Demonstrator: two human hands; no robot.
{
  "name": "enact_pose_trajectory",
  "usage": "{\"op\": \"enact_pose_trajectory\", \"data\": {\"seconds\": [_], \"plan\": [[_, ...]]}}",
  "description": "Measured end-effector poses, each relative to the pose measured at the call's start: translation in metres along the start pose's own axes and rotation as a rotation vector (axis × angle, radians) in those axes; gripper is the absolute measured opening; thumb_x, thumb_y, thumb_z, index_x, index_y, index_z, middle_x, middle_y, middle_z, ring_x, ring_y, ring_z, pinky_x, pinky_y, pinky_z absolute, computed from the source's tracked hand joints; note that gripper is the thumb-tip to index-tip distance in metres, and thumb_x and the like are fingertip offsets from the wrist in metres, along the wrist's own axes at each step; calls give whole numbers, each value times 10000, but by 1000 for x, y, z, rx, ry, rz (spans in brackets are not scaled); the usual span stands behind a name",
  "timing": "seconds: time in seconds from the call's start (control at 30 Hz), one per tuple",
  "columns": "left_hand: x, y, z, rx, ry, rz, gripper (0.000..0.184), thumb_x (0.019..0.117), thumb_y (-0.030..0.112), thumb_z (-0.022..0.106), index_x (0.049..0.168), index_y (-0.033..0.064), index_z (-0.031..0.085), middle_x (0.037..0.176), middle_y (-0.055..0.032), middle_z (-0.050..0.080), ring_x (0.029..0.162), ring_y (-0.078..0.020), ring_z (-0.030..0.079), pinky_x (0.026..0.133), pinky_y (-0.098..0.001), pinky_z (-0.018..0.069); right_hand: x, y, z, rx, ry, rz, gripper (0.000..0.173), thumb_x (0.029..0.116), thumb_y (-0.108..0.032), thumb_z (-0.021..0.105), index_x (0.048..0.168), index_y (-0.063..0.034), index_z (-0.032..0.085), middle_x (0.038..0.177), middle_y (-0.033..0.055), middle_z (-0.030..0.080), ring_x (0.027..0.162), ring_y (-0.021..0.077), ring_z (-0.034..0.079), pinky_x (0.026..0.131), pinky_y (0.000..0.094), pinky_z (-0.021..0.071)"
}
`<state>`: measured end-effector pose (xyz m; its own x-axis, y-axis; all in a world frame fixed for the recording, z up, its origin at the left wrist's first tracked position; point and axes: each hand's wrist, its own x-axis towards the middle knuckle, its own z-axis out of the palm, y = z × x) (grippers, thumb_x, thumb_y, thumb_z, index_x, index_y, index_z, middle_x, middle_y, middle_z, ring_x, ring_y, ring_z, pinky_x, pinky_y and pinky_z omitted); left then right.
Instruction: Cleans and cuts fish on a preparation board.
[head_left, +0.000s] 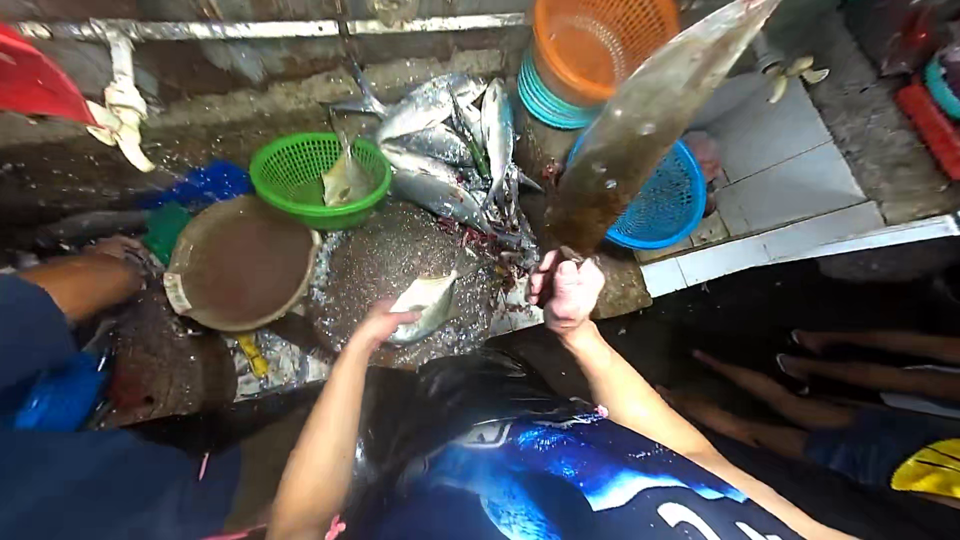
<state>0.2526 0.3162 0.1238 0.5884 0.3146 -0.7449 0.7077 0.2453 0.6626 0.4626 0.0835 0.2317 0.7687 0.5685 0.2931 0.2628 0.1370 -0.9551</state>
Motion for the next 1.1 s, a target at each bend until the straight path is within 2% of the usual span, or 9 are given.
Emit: {"op": "enact_pose_trajectory", "data": {"seconds": [0.1, 0.2, 0.27, 0.37, 0.5, 0.63, 0.77, 0.97, 1.1], "plan": [[-7, 5, -1, 140, 57, 10, 523, 848, 266, 841, 1295, 66, 657, 1222, -163, 706, 1143, -279, 683, 1022, -520, 545, -35, 74, 6, -497, -325, 231, 506, 1037, -452, 487, 1131, 22, 638, 731, 107, 658, 654, 224, 667, 639, 443, 591], [-13, 1, -3, 192, 94, 54, 539, 850, 272, 839, 1321, 92, 650, 1246, -153, 699, 1173, -265, 672, 1040, -521, 535, -29, 102, 14, -841, -704, 645, 622, 1049, -588, 426, 1175, -28, 664, 1041, 199, 702, 1023, 344, 695, 931, 571, 541], [-19, -5, 2, 89, 198, 94, 570, 853, 274, 836, 1345, 73, 632, 1258, -157, 693, 1182, -264, 669, 1047, -511, 537, -10, 80, 19, -805, -647, 646, 615, 1043, -584, 459, 1096, -15, 686, 985, 197, 693, 978, 341, 691, 909, 566, 541], [-19, -25, 44, -245, 381, 97, 772, 809, 220, 868, 1462, 39, 497, 1328, -191, 646, 1210, -281, 656, 1025, -503, 564, -12, 55, 17, -608, -435, 394, 498, 1044, -518, 481, 994, -55, 658, 709, 87, 618, 647, 231, 639, 657, 481, 562], [-5, -28, 94, -505, 504, -23, 884, 793, 200, 884, 1507, 36, 389, 1383, -231, 581, 1238, -327, 625, 995, -533, 574, -29, 68, 35, -443, -357, 217, 428, 1060, -416, 474, 1175, -23, 599, 665, 59, 610, 561, 192, 629, 562, 429, 582], [-1, -26, 103, -476, 519, -32, 877, 814, 244, 875, 1510, 37, 384, 1409, -225, 563, 1274, -319, 597, 1030, -523, 548, -34, 96, 46, -796, -784, 675, 576, 1068, -540, 413, 1099, -16, 650, 976, 195, 692, 949, 340, 701, 862, 562, 558], [-1, -29, 101, -488, 516, -20, 916, 810, 249, 879, 1535, 59, 353, 1437, -220, 542, 1300, -317, 581, 1046, -530, 538, -9, 82, 37, -747, -674, 848, 679, 1039, -651, 394, 965, -28, 655, 797, 156, 653, 662, 281, 668, 640, 502, 574], [-4, -23, 104, -455, 527, -34, 930, 793, 256, 892, 1531, 57, 363, 1447, -222, 533, 1332, -317, 548, 1084, -525, 499, -11, 67, 33, -355, -351, 287, 435, 1078, -471, 437, 1087, -66, 598, 596, 49, 573, 454, 197, 579, 454, 421, 549], [-2, -25, 107, -435, 540, -38, 924, 802, 282, 890, 1531, 73, 362, 1441, -215, 542, 1326, -314, 556, 1075, -536, 506, -38, 107, 47, -767, -716, 485, 557, 1068, -529, 414, 1163, -21, 622, 889, 173, 694, 851, 334, 713, 777, 558, 583]]}}
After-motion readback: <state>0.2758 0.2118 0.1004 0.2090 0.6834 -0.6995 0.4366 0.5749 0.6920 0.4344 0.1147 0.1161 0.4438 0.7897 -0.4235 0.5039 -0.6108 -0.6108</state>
